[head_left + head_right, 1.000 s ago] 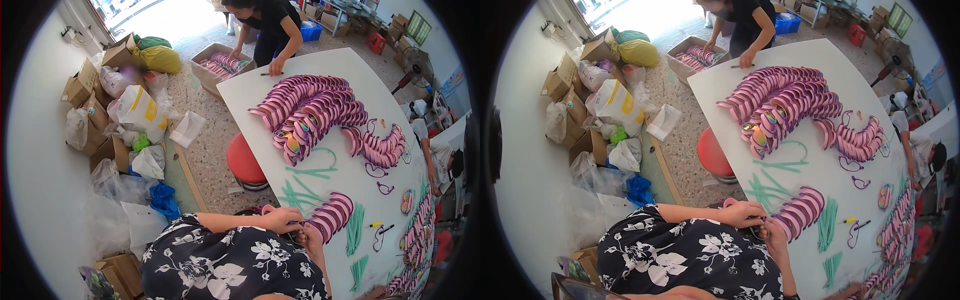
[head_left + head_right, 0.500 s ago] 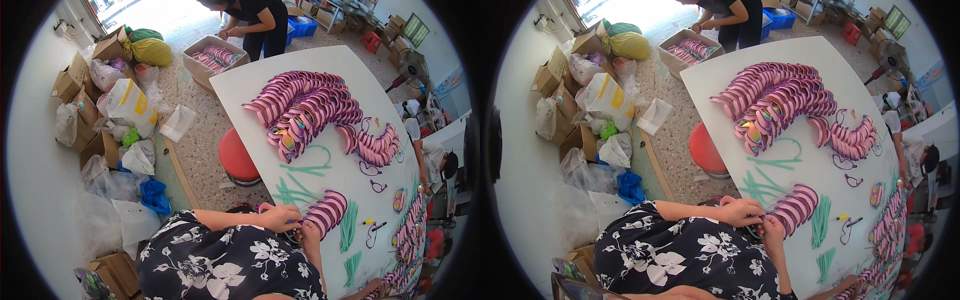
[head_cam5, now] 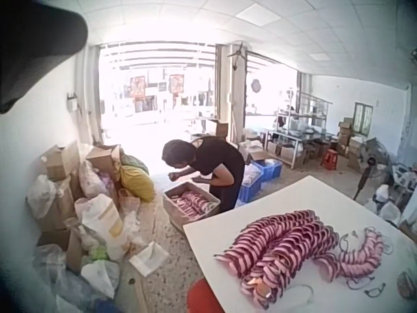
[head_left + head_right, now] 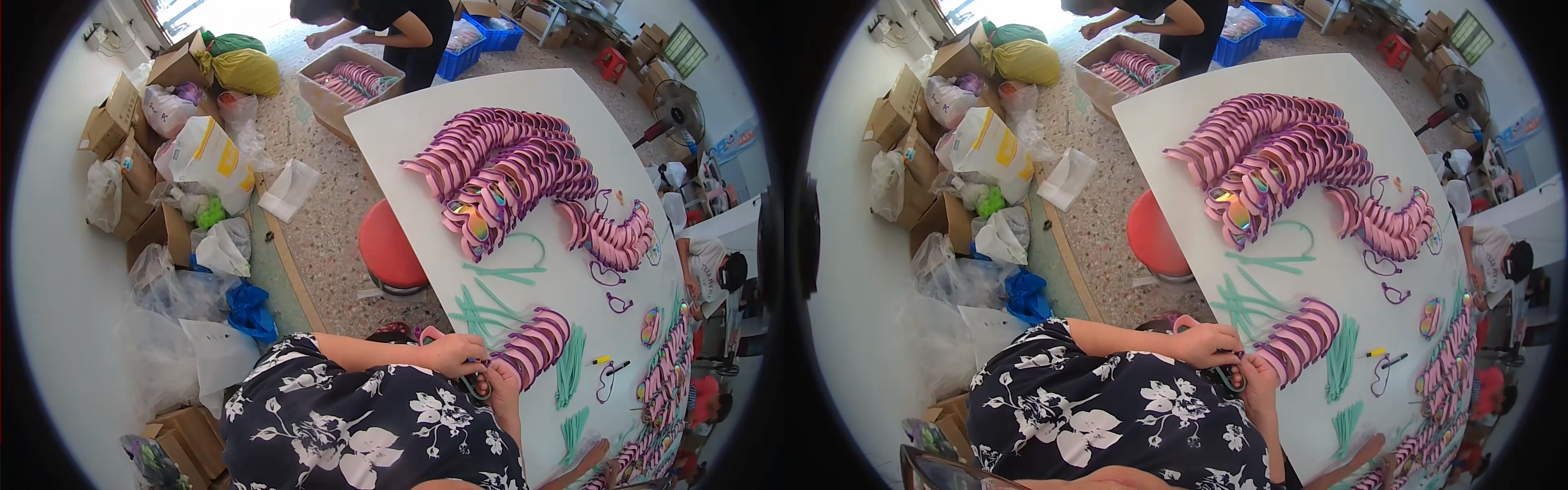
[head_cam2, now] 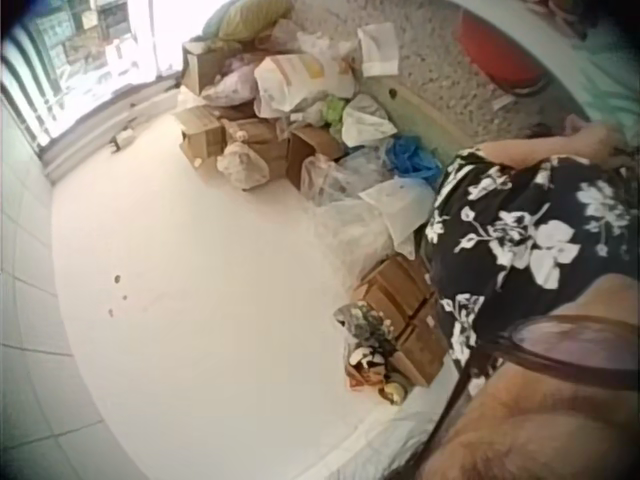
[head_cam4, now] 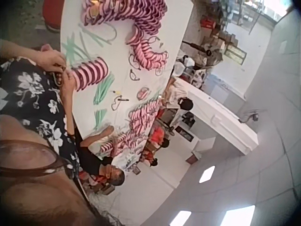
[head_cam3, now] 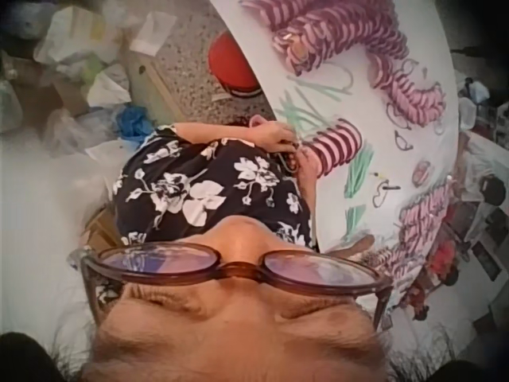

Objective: The recorder is assembling eyewear or masks by attaching green straps/bands to pink/purple mask frames at a production table.

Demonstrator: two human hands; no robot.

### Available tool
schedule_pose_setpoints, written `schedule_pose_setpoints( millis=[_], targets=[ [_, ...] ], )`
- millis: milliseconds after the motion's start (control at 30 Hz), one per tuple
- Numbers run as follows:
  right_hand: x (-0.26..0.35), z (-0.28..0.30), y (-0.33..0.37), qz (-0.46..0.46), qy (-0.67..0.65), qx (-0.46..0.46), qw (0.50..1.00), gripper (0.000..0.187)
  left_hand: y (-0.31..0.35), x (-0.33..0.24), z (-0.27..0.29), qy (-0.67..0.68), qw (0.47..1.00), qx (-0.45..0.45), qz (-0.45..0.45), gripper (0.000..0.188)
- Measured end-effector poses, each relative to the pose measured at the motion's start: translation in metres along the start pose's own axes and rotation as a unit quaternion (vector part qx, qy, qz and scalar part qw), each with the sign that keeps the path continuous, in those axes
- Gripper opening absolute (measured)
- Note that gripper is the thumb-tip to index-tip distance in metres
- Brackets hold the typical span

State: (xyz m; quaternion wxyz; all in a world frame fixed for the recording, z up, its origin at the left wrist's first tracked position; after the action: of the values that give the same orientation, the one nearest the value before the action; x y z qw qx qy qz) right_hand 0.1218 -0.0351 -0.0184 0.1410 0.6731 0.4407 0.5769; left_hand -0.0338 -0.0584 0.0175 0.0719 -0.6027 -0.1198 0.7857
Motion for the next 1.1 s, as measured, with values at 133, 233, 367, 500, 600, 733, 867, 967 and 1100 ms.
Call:
schedule_pose_setpoints(
  millis=[133,233,367,500,600,733,867,967,1100],
  targets=[
    [-0.002,-0.004,0.0,-0.02,-0.059,0.014,0.998,0.007,0.001,-0.001,0.002,0.018,1.0,-0.012,0.02,0.019],
    [-0.006,-0.004,-0.006,-0.012,-0.085,0.049,0.995,0.008,-0.001,0.001,0.006,0.031,0.999,-0.017,0.015,0.02],
    [-0.007,-0.006,-0.008,-0.028,-0.07,0.037,0.996,0.009,0.0,-0.003,0.012,0.042,0.999,-0.025,0.003,0.02],
    [-0.001,-0.008,-0.01,-0.032,-0.053,0.029,0.998,0.008,0.001,-0.002,0.013,0.033,0.999,-0.028,-0.007,0.02],
    [0.001,-0.008,-0.009,-0.025,-0.037,0.027,0.999,0.008,0.002,0.0,0.01,0.038,0.999,-0.015,-0.002,0.019],
    [-0.004,-0.005,-0.007,-0.032,-0.038,0.04,0.998,0.007,0.001,-0.001,0.009,0.031,0.999,-0.005,0.005,0.019],
    [0.002,-0.006,-0.004,-0.04,-0.033,0.016,0.999,0.006,0.002,0.001,0.002,0.031,0.999,-0.013,0.003,0.018],
    [0.003,-0.001,-0.006,-0.046,-0.017,-0.004,0.999,0.006,-0.001,-0.001,0.001,0.023,1.0,-0.009,-0.001,0.018],
    [0.003,0.005,-0.008,-0.034,0.005,-0.01,0.999,0.005,-0.002,-0.001,-0.002,0.03,0.999,-0.009,-0.007,0.019]
  ],
)
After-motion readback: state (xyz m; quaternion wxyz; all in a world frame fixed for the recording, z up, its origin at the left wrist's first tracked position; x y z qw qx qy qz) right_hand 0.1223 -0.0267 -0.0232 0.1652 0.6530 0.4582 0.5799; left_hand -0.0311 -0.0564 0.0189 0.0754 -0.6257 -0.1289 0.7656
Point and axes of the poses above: each hand's wrist, its own y-axis away from the middle knuckle, its own z-axis out of the back of the hand, x = y × z, the point moved 7 cm from there along -y, towards the middle knuckle, and after that the axes turned 8 degrees about -x, right-handed, at the moved point
